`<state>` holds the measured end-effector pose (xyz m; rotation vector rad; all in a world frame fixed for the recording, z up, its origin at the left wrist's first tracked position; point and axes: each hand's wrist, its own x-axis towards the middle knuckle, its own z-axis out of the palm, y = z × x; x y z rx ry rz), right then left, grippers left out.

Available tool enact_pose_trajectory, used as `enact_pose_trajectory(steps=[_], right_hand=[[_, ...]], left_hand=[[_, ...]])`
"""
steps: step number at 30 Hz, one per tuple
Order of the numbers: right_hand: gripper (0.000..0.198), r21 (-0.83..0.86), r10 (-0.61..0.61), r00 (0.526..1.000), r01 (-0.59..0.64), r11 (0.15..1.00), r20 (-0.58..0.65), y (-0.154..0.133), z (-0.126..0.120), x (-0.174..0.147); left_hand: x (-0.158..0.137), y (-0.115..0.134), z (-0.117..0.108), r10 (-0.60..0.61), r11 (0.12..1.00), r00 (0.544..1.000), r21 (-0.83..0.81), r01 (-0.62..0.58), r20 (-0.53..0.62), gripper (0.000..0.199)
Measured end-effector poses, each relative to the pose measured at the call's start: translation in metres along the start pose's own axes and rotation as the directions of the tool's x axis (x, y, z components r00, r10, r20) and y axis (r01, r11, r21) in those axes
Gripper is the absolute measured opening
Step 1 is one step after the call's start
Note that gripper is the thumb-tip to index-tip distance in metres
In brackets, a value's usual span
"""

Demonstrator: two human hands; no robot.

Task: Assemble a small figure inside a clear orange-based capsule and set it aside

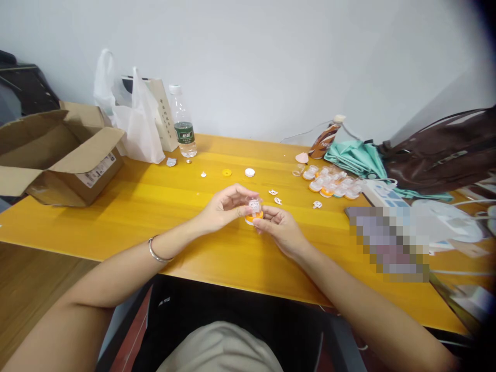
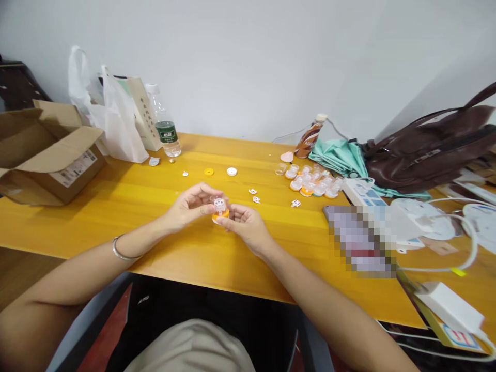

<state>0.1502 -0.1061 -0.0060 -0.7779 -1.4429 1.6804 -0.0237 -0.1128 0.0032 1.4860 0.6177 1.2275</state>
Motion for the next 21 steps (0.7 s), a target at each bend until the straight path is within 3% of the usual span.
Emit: enact_pose_trajectory(steps=[6, 13, 17, 21], right_hand=[[0.03, -0.158, -0.049, 0.991, 0.029, 0.987, -0.121, 0.001, 0.001, -0.001], [0.03, -0.285, -0.152, 0.97, 0.095, 0.954, -0.187, 0.005, 0.0, -0.002], [0.028, -0.165, -0.062, 0.99, 0.041, 0.985, -0.125, 0.003, 0.0, -0.001], [0.024, 0.06, 0.08, 0.997, -0.079, 0.995, -0.006, 0.002, 0.001, -0.001]], left_hand=[[0.0, -0.004, 0.005, 0.098, 0.978, 0.982, 0.197, -0.065, -0.163, 0.027], [-0.006, -0.009, 0.012, 0.181, 0.909, 0.959, 0.41, -0.078, -0.218, 0.025], [-0.005, -0.005, 0.008, 0.153, 0.951, 0.978, 0.289, -0.107, -0.141, 0.023], [-0.003, 0.0, -0.001, -0.026, 1.0, 0.998, 0.002, 0.026, 0.056, 0.025]])
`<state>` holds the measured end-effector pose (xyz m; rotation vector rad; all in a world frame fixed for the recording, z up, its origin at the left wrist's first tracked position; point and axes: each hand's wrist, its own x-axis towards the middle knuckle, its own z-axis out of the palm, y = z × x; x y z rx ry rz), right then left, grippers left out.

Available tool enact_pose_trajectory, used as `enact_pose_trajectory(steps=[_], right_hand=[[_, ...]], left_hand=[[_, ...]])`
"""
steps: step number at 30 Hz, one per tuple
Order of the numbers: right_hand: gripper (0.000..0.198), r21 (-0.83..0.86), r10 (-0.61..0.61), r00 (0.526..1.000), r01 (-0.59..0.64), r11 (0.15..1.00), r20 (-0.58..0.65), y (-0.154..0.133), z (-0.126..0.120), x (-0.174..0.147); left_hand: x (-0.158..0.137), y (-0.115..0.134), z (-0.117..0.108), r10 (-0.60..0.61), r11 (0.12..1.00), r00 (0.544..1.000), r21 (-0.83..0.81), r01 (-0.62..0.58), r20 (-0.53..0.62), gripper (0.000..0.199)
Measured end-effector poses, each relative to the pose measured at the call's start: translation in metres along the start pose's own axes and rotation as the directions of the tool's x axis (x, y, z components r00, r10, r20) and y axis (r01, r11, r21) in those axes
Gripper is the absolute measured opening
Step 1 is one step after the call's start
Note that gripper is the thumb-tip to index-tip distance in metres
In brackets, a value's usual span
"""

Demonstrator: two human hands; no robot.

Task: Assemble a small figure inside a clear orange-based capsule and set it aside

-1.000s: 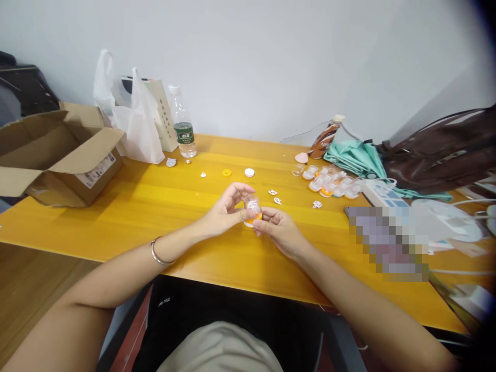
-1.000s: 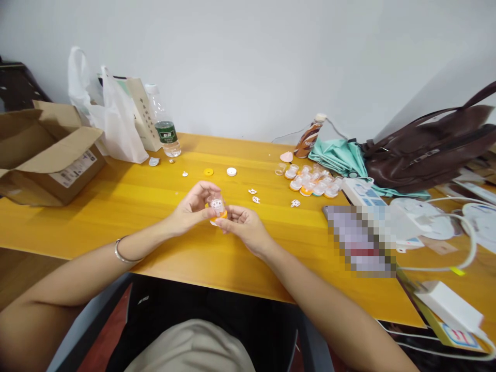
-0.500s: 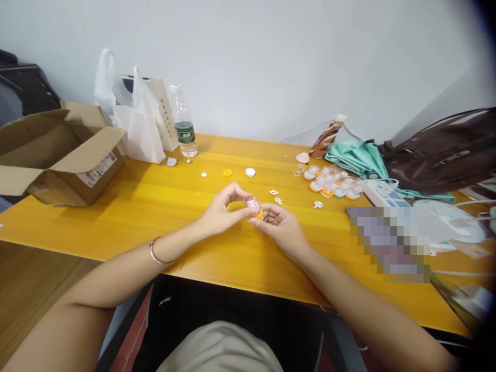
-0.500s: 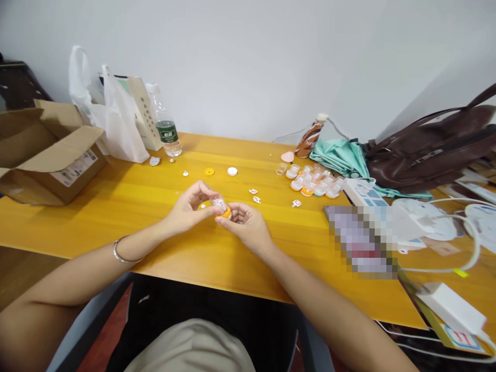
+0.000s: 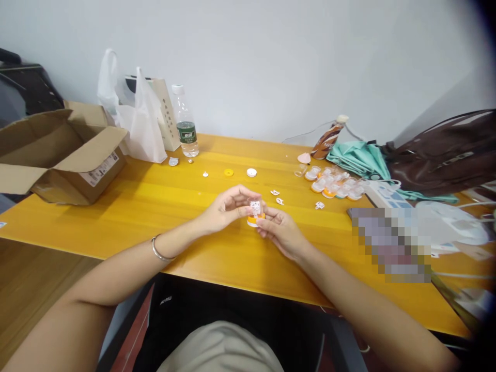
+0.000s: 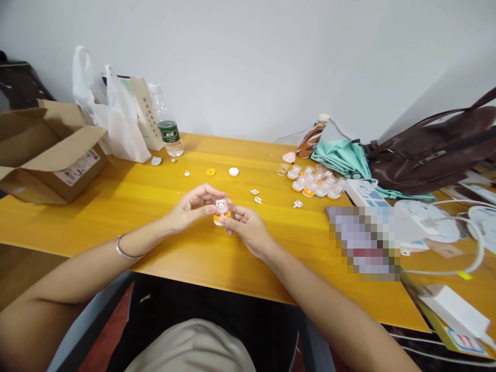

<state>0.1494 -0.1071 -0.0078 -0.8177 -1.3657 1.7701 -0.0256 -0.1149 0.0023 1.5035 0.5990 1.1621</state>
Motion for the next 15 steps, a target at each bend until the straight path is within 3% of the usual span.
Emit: enact_pose_trajectory(steps=[3, 8, 12, 15], right_hand=[[0.024, 0.073, 0.025, 1.0, -0.026, 0.997, 0.019, -0.0008, 0.0015, -0.0007], [0.022, 0.056, 0.024, 0.999, -0.025, 0.998, 0.029, -0.0001, 0.0026, -0.0012], [0.026, 0.048, 0.029, 1.0, -0.03, 0.998, 0.008, 0.0027, 0.0019, 0.0003], [0.022, 0.047, 0.021, 1.0, -0.021, 0.999, 0.004, 0.004, 0.0026, 0.0007]], left_hand=[[0.0005, -0.0006, -0.0016, -0.032, 0.995, 0.999, -0.093, 0.036, 0.039, 0.027], [0.0012, -0.0046, 0.0013, 0.065, 0.998, 0.994, -0.021, -0.067, -0.092, 0.023], [0.0017, -0.003, -0.0005, -0.025, 0.993, 0.998, -0.112, 0.031, 0.05, 0.021], [0.0022, -0.0039, 0.0008, 0.027, 0.994, 1.0, -0.105, -0.026, 0.008, 0.021]])
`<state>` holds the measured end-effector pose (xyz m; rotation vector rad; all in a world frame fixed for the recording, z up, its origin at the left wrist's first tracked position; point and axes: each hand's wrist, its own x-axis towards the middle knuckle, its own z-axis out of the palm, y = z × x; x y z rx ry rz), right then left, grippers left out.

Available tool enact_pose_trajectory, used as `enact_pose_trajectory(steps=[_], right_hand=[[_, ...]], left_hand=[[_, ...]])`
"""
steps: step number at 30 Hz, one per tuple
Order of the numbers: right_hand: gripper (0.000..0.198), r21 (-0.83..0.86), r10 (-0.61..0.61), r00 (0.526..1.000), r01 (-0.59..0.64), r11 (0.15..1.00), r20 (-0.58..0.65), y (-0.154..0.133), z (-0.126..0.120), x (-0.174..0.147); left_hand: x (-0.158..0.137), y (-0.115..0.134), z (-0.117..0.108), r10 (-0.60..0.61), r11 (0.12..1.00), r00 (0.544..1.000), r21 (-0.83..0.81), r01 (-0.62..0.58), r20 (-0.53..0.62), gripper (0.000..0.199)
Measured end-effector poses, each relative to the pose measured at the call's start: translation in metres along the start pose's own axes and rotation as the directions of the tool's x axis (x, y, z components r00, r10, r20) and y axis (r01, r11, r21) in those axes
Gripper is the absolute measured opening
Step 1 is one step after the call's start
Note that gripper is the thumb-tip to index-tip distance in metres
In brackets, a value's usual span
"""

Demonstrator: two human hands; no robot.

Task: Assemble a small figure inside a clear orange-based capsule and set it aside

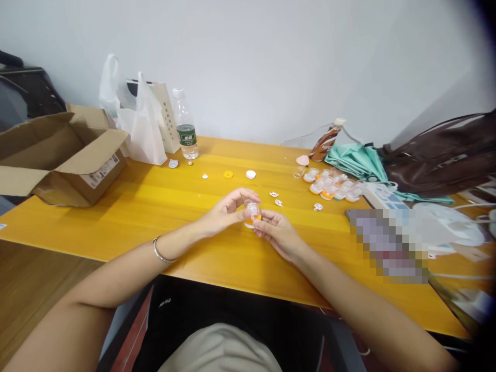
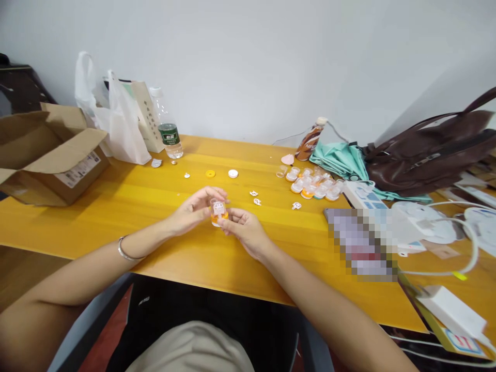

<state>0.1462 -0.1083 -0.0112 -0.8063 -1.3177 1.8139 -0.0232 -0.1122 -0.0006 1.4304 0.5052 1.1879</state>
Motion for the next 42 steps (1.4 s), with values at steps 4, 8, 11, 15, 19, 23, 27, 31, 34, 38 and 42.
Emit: enact_pose_trajectory(steps=[4, 8, 11, 15, 19, 23, 27, 31, 34, 38, 42], right_hand=[[0.027, -0.032, -0.016, 0.999, 0.015, 0.999, -0.036, 0.001, 0.002, 0.0], [0.029, -0.068, -0.061, 0.995, 0.055, 0.996, -0.083, 0.0, 0.001, 0.001], [0.029, -0.105, -0.09, 0.992, 0.081, 0.991, -0.083, -0.001, -0.001, 0.001], [0.03, -0.201, -0.166, 0.978, 0.139, 0.97, -0.125, -0.001, 0.0, 0.0], [0.031, -0.247, -0.197, 0.965, 0.151, 0.957, -0.175, 0.002, 0.001, 0.0], [0.028, -0.094, -0.077, 0.995, 0.07, 0.993, -0.07, 0.003, 0.002, 0.001], [0.026, -0.02, -0.058, 0.997, 0.057, 0.998, -0.046, 0.004, 0.002, 0.001], [0.026, 0.013, -0.039, 0.998, 0.039, 0.999, -0.048, 0.003, 0.003, -0.001], [0.028, 0.078, -0.016, 0.999, 0.019, 0.997, -0.044, 0.002, 0.005, -0.001], [0.022, 0.142, 0.001, 1.0, 0.001, 0.99, -0.009, 0.0, 0.004, -0.002], [0.027, 0.194, 0.043, 0.994, -0.061, 0.979, 0.096, 0.0, 0.001, -0.002]], left_hand=[[0.0, -0.002, 0.003, 0.01, 0.999, 0.998, 0.042, -0.008, -0.064, 0.019], [0.0, 0.005, 0.001, -0.057, 0.994, 0.998, 0.092, 0.057, 0.004, 0.035], [0.0, 0.007, -0.002, -0.089, 0.984, 0.995, 0.16, 0.082, 0.035, 0.034], [0.001, -0.002, 0.0, 0.05, 0.938, 0.985, 0.347, 0.01, -0.163, 0.033], [0.001, -0.004, -0.001, 0.072, 0.918, 0.979, 0.396, 0.01, -0.191, 0.033], [0.002, 0.006, -0.008, -0.094, 0.988, 0.989, 0.137, 0.078, 0.113, 0.031], [0.002, 0.006, -0.01, -0.04, 0.992, 0.994, 0.122, 0.027, 0.105, 0.031], [0.002, 0.003, -0.007, -0.02, 0.991, 0.999, 0.136, 0.015, 0.035, 0.028], [0.001, 0.004, -0.006, -0.062, 0.998, 0.994, -0.005, 0.063, 0.086, 0.031], [0.001, 0.004, -0.004, -0.061, 0.993, 0.995, -0.095, 0.068, 0.081, 0.029], [0.0, 0.004, -0.003, -0.074, 0.984, 0.992, -0.157, 0.089, 0.102, 0.031]])
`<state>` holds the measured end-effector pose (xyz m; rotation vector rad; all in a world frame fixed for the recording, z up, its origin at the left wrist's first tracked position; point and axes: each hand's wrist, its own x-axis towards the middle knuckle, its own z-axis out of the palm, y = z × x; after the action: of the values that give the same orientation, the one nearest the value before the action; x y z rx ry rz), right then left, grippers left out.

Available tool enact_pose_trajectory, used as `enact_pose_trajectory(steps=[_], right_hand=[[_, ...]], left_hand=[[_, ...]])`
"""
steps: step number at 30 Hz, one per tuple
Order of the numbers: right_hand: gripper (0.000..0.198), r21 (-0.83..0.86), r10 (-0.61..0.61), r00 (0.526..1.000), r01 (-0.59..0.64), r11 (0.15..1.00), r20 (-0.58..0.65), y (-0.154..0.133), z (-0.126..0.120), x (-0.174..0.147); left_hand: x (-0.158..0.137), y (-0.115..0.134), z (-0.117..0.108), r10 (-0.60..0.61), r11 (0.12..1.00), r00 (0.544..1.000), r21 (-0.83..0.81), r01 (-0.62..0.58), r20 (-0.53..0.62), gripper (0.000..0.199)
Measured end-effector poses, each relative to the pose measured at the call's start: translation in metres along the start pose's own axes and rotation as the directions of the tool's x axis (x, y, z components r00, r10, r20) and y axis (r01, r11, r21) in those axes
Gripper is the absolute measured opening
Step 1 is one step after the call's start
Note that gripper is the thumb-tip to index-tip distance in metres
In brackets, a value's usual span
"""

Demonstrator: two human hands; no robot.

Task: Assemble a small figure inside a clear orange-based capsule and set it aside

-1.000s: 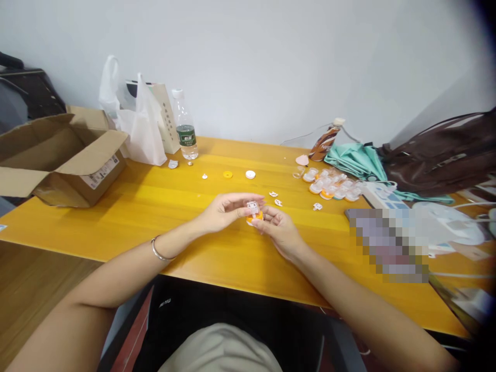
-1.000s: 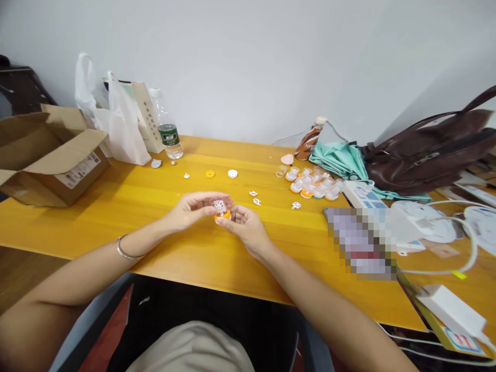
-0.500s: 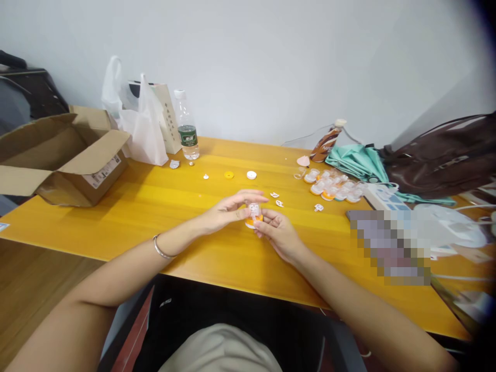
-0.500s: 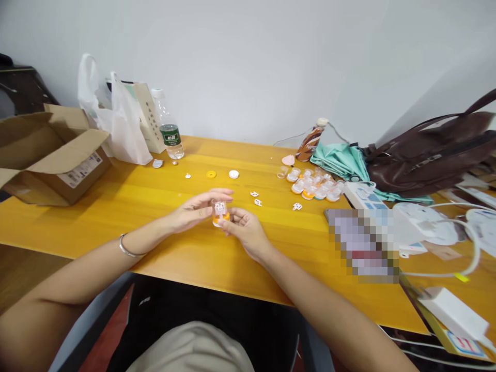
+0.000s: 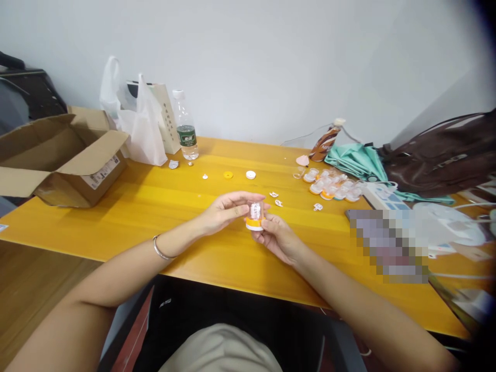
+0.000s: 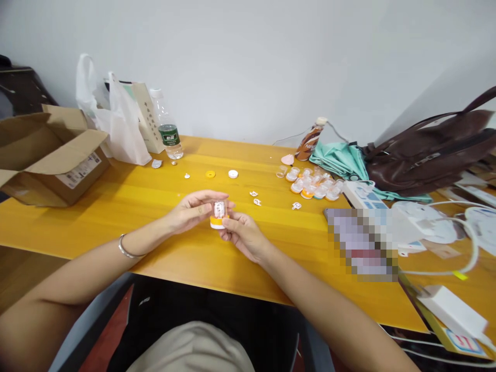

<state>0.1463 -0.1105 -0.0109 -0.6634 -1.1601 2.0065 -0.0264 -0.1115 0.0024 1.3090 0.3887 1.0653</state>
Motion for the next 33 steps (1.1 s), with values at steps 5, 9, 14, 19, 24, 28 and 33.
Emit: enact_pose_trajectory(steps=[5, 9, 14, 19, 24, 28, 33], right_hand=[[0.027, -0.031, -0.036, 0.999, 0.036, 0.999, 0.001, -0.0014, 0.0009, -0.0009], [0.02, -0.183, -0.142, 0.989, 0.133, 0.974, -0.037, -0.0013, 0.0017, -0.0011], [0.024, -0.325, -0.255, 0.953, 0.192, 0.926, -0.162, 0.0023, 0.0017, 0.0006], [0.022, -0.148, -0.125, 0.991, 0.116, 0.982, -0.052, 0.0035, 0.0043, -0.0007], [0.022, -0.115, -0.125, 0.992, 0.12, 0.986, -0.036, 0.0023, 0.007, -0.0031], [0.023, -0.092, -0.089, 0.996, 0.086, 0.992, -0.028, 0.0061, 0.0076, -0.0028], [0.023, -0.03, -0.057, 0.998, 0.057, 0.998, -0.025, 0.0068, 0.0084, -0.0017]], left_hand=[[-0.0017, 0.0024, -0.0003, 0.046, 0.996, 0.997, 0.073, -0.042, -0.055, 0.029], [-0.0008, 0.0007, 0.0013, 0.121, 0.974, 0.981, 0.209, -0.088, -0.154, 0.024], [0.0015, -0.0038, 0.0025, 0.27, 0.901, 0.934, 0.404, -0.159, -0.234, 0.019], [-0.0005, 0.0032, -0.0011, 0.007, 0.995, 0.999, 0.101, -0.001, -0.054, 0.025], [-0.001, 0.0042, 0.0053, -0.007, 0.999, 1.0, -0.048, 0.006, -0.015, 0.03], [-0.0004, 0.0009, 0.007, 0.003, 0.999, 0.999, -0.053, -0.006, -0.053, 0.022], [-0.0017, 0.0054, 0.0031, -0.04, 0.995, 0.999, -0.086, 0.04, 0.0, 0.026]])
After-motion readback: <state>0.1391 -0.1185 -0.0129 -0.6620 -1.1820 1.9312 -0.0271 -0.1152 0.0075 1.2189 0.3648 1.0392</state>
